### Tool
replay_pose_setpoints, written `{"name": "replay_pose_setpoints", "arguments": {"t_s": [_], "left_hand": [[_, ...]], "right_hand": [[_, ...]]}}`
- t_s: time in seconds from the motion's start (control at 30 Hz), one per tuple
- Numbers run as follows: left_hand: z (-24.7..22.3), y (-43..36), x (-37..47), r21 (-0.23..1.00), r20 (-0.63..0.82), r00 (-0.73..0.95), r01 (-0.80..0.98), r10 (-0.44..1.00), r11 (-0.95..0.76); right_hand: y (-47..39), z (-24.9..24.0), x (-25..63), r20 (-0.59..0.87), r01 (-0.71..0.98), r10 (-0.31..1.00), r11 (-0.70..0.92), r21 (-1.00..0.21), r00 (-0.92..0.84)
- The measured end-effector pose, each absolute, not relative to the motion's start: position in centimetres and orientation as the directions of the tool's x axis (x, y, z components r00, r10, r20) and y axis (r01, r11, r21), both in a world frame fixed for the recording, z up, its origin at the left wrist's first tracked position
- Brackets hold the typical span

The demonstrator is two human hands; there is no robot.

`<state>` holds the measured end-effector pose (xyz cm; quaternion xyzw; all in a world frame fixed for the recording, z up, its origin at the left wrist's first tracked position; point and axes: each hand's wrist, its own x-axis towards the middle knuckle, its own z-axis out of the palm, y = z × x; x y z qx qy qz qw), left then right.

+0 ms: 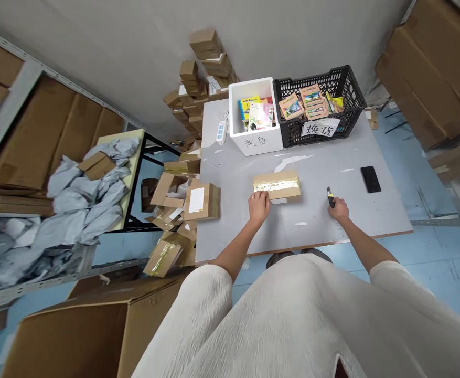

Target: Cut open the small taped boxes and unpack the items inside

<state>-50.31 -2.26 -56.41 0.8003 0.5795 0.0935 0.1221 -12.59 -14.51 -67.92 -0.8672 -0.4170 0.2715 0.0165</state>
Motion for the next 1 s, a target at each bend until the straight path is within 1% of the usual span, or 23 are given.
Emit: {"name": "replay_pose_setpoints", "arguments": {"t_s": [0.17, 0.23, 0.3, 0.37, 0.43, 0.5, 0.57, 0.63, 0.73, 0.8, 0.87, 0.93, 1.0], "left_hand": [[-56.7, -2.6, -50.1, 0.269, -0.003, 0.298, 0.919, 0.955, -0.286], [-56.8, -2.6, -50.1, 0.263, -0.005, 0.296, 0.922, 0.955, -0.284], [-56.8, -2.6, -50.0, 0.262, -0.004, 0.295, 0.922, 0.955, -0.284], [-56.8, -2.6, -50.0, 0.262, -0.003, 0.298, 0.921, 0.954, -0.287], [-56.9, -2.5, -50.0, 0.263, 0.0, 0.3, 0.92, 0.954, -0.29], [-56.9, -2.5, -50.1, 0.267, 0.003, 0.308, 0.916, 0.951, -0.298], [-57.0, -2.5, -50.2, 0.276, 0.009, 0.321, 0.91, 0.947, -0.311], [-57.1, -2.6, -50.3, 0.29, 0.021, 0.337, 0.899, 0.941, -0.329], [-57.3, -2.8, -50.8, 0.318, 0.052, 0.366, 0.876, 0.929, -0.363], [-57.5, -2.9, -51.2, 0.334, 0.075, 0.399, 0.854, 0.914, -0.4], [-57.8, -3.1, -51.7, 0.342, 0.102, 0.441, 0.827, 0.892, -0.447], [-58.2, -3.2, -52.0, 0.341, 0.134, 0.473, 0.803, 0.871, -0.489], [-58.5, -3.4, -52.3, 0.344, 0.159, 0.489, 0.787, 0.858, -0.513]], "right_hand": [[-14.4, -68.2, -12.7, -0.442, 0.768, 0.769, -0.596, -0.233, 0.462], [-14.4, -68.2, -12.6, -0.437, 0.759, 0.772, -0.599, -0.255, 0.462], [-14.4, -68.1, -12.4, -0.434, 0.718, 0.762, -0.626, -0.305, 0.481], [-14.2, -67.8, -12.2, -0.435, 0.633, 0.742, -0.666, -0.394, 0.509], [-13.7, -67.2, -12.2, -0.439, 0.509, 0.725, -0.687, -0.519, 0.53], [-12.7, -66.1, -12.3, -0.42, 0.378, 0.73, -0.655, -0.654, 0.539], [-11.3, -64.6, -12.7, -0.37, 0.286, 0.754, -0.581, -0.762, 0.543], [-9.5, -62.6, -13.5, -0.302, 0.259, 0.797, -0.487, -0.834, 0.523], [-6.7, -59.1, -15.4, -0.205, 0.305, 0.895, -0.339, -0.89, 0.397], [-5.0, -56.7, -17.3, -0.143, 0.366, 0.958, -0.23, -0.902, 0.248], [-3.6, -54.4, -19.4, -0.081, 0.498, 0.994, -0.109, -0.86, 0.078], [-2.5, -52.6, -21.7, -0.032, 0.67, 0.995, 0.037, -0.741, -0.09], [-1.7, -51.3, -23.9, -0.042, 0.793, 0.974, 0.156, -0.588, -0.222]]}}
